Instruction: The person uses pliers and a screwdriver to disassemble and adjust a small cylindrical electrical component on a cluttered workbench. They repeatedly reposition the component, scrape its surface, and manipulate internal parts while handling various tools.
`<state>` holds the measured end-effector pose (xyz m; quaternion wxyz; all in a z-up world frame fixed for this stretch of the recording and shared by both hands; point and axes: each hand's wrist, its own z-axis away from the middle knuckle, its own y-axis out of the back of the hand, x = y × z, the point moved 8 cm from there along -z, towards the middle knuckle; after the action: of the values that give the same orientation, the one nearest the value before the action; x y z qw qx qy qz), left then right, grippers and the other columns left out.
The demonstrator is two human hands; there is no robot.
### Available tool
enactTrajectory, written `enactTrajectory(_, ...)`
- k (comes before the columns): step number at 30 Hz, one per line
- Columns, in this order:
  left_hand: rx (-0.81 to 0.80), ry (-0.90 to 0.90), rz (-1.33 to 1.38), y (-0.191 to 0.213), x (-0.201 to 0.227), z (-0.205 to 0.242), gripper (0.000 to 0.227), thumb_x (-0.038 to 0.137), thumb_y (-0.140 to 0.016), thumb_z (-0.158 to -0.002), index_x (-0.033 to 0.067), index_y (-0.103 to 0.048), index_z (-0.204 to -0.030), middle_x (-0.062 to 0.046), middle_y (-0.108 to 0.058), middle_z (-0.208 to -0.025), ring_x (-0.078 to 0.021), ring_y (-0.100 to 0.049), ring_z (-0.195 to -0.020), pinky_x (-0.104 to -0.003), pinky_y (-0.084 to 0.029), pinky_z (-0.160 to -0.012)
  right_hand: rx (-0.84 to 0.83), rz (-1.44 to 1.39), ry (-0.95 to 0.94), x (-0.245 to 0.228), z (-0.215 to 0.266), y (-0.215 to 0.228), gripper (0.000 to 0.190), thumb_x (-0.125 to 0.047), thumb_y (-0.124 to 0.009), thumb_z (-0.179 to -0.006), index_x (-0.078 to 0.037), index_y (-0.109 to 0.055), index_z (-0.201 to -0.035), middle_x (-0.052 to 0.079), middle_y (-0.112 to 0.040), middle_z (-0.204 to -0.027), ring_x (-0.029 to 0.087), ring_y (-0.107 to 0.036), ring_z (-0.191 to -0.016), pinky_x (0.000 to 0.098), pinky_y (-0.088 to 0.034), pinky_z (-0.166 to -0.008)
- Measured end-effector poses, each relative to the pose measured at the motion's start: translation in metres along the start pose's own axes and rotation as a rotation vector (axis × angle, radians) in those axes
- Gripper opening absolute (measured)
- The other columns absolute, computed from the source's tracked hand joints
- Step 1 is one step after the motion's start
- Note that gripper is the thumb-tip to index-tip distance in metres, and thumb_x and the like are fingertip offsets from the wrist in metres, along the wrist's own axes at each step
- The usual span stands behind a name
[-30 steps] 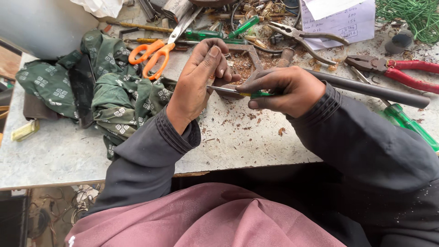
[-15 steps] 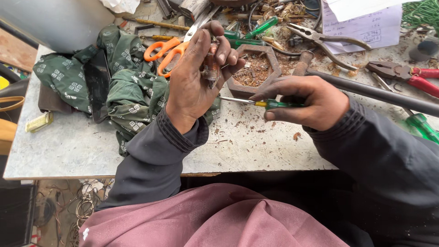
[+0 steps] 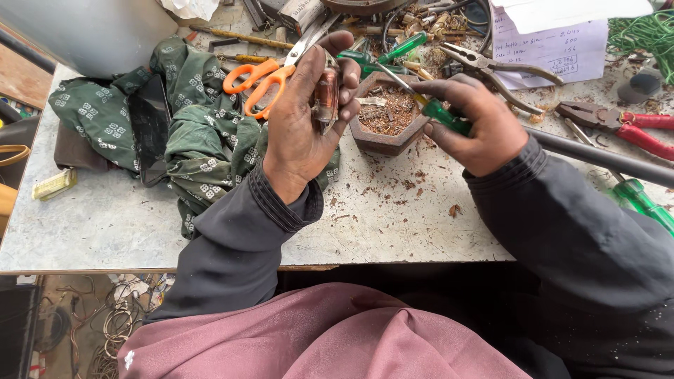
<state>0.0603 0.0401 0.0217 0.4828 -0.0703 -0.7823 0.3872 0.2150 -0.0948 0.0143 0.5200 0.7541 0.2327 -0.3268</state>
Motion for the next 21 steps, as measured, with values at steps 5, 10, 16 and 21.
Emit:
enactTrajectory(5, -0.015, 0.030, 0.100, 0.001, -0.008, 0.001, 0.028, 0.026, -0.051, -0.112, 0.0053, -0.050, -0.131, -0.007, -0.058, -0.102, -0.0113, -0.052, -0.083, -0.025, -0.045, -0.068, 0.048, 0.149, 0.219, -0.019, 0.004, -0.003, 0.042, -0.008, -0.071, -0.093, -0.011, -0.067, -0.135, 0.013, -0.065, -0.114, 0.026, -0.069, -0.099, 0.0371, -0.058, -0.083)
enactTrajectory(10, 0.063, 0.048, 0.164, 0.011, -0.015, -0.002, 0.016, 0.016, -0.050, -0.111, 0.0065, -0.047, -0.124, -0.007, -0.055, -0.104, -0.0130, -0.053, -0.085, -0.028, -0.048, -0.071, 0.095, 0.366, 0.358, -0.028, 0.006, -0.003, 0.043, -0.006, -0.074, -0.090, -0.011, -0.070, -0.132, 0.014, -0.068, -0.114, 0.031, -0.071, -0.096, 0.0398, -0.059, -0.080)
enactTrajectory(16, 0.121, 0.085, 0.050, 0.011, -0.018, 0.000, 0.028, 0.020, -0.051, -0.111, 0.0029, -0.051, -0.133, -0.010, -0.062, -0.107, -0.0170, -0.063, -0.092, -0.031, -0.057, -0.083, 0.135, 0.361, 0.410, -0.033, 0.005, -0.014, 0.032, -0.011, -0.076, -0.096, -0.007, -0.069, -0.127, 0.016, -0.066, -0.117, 0.029, -0.070, -0.096, 0.0377, -0.060, -0.081)
enactTrajectory(21, 0.098, 0.065, -0.038, 0.007, -0.017, -0.001, 0.030, 0.021, -0.052, -0.113, 0.0004, -0.057, -0.135, -0.013, -0.068, -0.113, -0.0144, -0.065, -0.097, -0.029, -0.055, -0.082, 0.123, 0.342, 0.368, -0.039, 0.009, -0.006, 0.035, -0.011, -0.076, -0.092, -0.006, -0.070, -0.126, 0.013, -0.068, -0.110, 0.030, -0.070, -0.093, 0.0400, -0.059, -0.079)
